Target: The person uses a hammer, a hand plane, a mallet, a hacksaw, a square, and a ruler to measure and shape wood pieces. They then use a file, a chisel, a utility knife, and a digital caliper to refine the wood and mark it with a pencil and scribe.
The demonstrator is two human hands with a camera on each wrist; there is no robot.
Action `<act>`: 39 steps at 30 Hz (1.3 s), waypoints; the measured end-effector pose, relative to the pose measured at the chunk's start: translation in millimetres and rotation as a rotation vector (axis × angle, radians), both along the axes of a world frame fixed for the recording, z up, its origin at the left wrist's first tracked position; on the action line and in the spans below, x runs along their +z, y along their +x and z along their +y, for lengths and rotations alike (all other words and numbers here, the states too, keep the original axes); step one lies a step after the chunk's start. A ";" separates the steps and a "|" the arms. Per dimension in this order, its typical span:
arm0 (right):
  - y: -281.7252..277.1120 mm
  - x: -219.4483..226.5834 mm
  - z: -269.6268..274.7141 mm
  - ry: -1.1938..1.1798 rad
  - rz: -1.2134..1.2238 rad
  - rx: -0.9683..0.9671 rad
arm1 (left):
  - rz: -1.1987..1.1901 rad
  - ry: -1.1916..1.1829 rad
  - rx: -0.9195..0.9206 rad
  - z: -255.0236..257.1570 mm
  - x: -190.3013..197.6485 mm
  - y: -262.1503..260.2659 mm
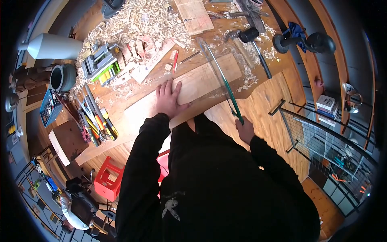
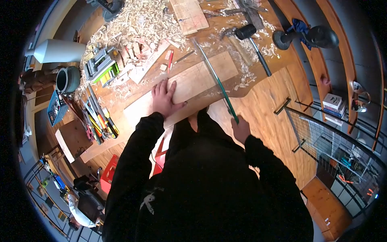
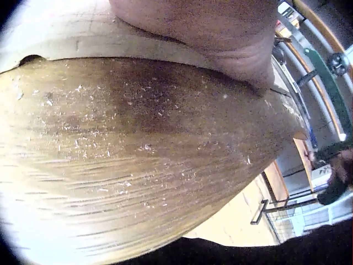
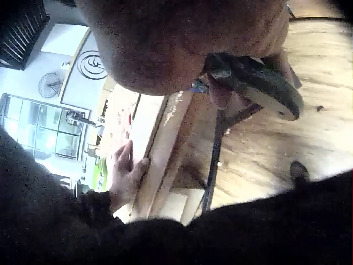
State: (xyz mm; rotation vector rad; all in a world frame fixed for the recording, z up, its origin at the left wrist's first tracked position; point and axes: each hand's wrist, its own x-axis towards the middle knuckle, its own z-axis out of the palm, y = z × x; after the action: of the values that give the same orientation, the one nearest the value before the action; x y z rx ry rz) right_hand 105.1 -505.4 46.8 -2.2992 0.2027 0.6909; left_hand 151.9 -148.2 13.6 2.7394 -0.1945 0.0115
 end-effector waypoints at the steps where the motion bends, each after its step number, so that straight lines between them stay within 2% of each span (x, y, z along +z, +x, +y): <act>1: -12.8 -0.2 -8.8 -0.007 0.025 -0.009 | -0.002 -0.002 0.008 0.5 -1.5 0.9; 4: -17.4 7.5 -10.2 -0.034 0.084 -0.010 | -0.028 -0.009 -0.012 0.8 -4.3 -3.6; 7: 12.6 4.4 9.1 0.040 -0.018 0.016 | 0.000 0.010 -0.014 -1.3 -2.1 -1.0; 10: 9.0 3.2 14.6 0.029 -0.014 -0.008 | -0.008 -0.006 -0.009 -0.9 -0.2 0.6; 12: -16.3 2.6 -0.1 -0.008 0.086 -0.070 | 0.001 0.005 -0.013 -0.1 -1.1 0.1; 15: -32.1 2.3 -12.7 0.054 0.101 -0.083 | -0.014 0.003 -0.009 -0.4 0.0 -1.4; 18: -0.6 1.6 3.4 0.008 0.027 -0.004 | 0.005 0.006 -0.007 -1.7 0.4 -0.3; 20: 14.6 7.7 12.5 0.109 0.020 -0.025 | 0.017 0.000 -0.006 -2.3 -0.7 -1.9; 24: -22.1 4.7 -13.7 -0.010 0.091 -0.025 | 0.011 -0.002 -0.009 0.0 0.0 0.0; 26: -28.2 15.0 -16.0 0.010 0.125 -0.032 | -0.002 -0.004 0.004 -0.2 -1.6 -1.3; 30: 7.4 8.9 7.8 0.056 0.025 0.009 | 0.015 0.012 0.004 -2.2 -0.3 -0.8; 32: 15.7 18.9 18.6 0.082 0.052 -0.025 | 0.027 0.013 0.000 -2.5 0.3 -1.5; 36: -30.3 1.2 -11.2 -0.036 0.090 -0.014 | 0.021 -0.005 0.008 -1.4 2.4 -0.6; 39: -20.5 8.1 -5.3 -0.021 0.068 -0.005 | 0.034 -0.007 0.008 -2.1 2.8 -0.9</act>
State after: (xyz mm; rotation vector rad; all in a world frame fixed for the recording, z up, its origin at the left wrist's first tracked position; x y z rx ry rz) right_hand 84.6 -510.7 54.9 -2.2965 0.2486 0.7681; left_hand 150.9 -150.2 16.4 2.7312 -0.1733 -0.0317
